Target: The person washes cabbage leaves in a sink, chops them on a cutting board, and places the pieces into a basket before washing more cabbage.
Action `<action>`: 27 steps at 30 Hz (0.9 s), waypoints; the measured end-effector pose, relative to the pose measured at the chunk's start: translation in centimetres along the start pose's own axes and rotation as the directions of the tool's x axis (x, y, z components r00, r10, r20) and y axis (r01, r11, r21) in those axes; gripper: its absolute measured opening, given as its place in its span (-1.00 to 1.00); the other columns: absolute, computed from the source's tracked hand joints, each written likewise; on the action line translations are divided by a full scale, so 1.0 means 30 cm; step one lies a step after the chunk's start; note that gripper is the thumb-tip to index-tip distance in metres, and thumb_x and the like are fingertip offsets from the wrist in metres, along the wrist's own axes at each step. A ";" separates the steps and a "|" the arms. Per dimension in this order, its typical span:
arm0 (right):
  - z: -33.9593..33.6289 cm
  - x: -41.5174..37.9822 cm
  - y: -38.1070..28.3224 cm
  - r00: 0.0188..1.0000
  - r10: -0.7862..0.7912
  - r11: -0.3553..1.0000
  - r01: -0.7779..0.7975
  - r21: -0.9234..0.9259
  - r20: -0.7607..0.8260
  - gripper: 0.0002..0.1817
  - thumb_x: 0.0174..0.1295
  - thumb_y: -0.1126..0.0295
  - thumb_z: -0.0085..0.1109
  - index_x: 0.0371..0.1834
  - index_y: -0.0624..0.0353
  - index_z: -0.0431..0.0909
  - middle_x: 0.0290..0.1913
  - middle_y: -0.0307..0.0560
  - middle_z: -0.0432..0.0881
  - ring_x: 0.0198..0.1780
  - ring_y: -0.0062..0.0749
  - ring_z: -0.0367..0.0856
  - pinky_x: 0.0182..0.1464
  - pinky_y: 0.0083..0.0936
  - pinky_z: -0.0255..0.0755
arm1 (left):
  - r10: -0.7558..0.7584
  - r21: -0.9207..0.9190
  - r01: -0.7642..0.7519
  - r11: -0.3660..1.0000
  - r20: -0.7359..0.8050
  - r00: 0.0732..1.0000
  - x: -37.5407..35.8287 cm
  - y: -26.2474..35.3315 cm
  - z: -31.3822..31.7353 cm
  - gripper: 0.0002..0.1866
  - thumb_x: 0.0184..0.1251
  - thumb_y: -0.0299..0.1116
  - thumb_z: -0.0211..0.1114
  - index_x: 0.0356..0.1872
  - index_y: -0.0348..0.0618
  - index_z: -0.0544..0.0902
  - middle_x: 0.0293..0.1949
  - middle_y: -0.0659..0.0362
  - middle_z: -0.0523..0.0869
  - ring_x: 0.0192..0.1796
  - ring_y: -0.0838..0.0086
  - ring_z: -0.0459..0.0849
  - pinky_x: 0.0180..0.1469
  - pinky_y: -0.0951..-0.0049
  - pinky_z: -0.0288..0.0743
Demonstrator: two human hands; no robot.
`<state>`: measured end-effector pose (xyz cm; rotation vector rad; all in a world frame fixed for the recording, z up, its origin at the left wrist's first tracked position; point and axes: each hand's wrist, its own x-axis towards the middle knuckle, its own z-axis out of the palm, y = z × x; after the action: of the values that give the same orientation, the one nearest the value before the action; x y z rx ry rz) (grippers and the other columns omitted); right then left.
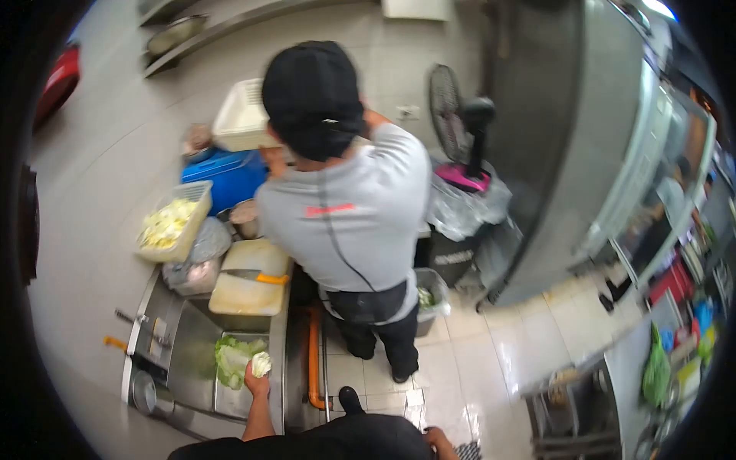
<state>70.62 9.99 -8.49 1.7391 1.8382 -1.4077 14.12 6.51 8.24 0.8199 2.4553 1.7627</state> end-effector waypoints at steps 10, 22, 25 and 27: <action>0.192 0.059 0.269 0.841 0.224 0.974 -0.216 -0.073 0.492 -0.86 -0.03 0.44 0.19 -0.44 0.16 0.72 -0.34 0.01 0.71 -0.31 -0.22 0.69 -0.29 -0.31 0.54 | 0.169 -0.035 -0.166 0.986 0.187 0.968 0.065 -0.176 0.012 -0.53 0.10 -0.50 0.30 0.08 -0.41 0.48 0.00 -0.12 0.60 0.02 0.15 0.59 0.13 0.28 0.47; 0.021 -0.341 0.002 0.911 0.403 0.872 -0.353 0.340 -0.087 -0.79 -0.11 0.48 0.05 -0.52 0.40 0.65 -0.41 0.18 0.68 -0.28 -0.02 0.69 -0.23 -0.24 0.55 | 0.149 0.141 -0.177 0.974 0.190 0.970 -0.065 -0.084 0.098 -0.53 0.12 -0.51 0.29 0.10 -0.41 0.47 0.01 -0.13 0.59 0.04 0.13 0.58 0.13 0.26 0.48; 0.011 -0.332 0.001 0.906 0.416 0.865 -0.367 0.344 -0.082 -0.77 -0.09 0.44 0.02 -0.57 0.39 0.64 -0.51 0.15 0.66 -0.41 -0.10 0.69 -0.31 -0.28 0.55 | 0.126 0.091 -0.147 0.985 0.205 0.971 -0.030 -0.109 0.078 -0.52 0.12 -0.51 0.29 0.11 -0.41 0.47 0.02 -0.13 0.59 0.05 0.12 0.57 0.13 0.26 0.48; 0.005 -0.263 0.034 0.889 0.457 0.833 -0.438 0.338 0.025 -0.76 -0.10 0.39 0.05 -0.59 0.38 0.63 -0.53 0.14 0.65 -0.44 -0.14 0.68 -0.33 -0.29 0.55 | 0.103 -0.025 -0.100 0.995 0.255 0.961 0.036 -0.170 0.045 -0.52 0.12 -0.52 0.29 0.11 -0.41 0.47 0.02 -0.13 0.58 0.05 0.12 0.57 0.14 0.26 0.48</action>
<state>73.49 4.70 -3.27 2.2090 1.1314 -1.5364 11.55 6.97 3.55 1.1131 2.2716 1.5818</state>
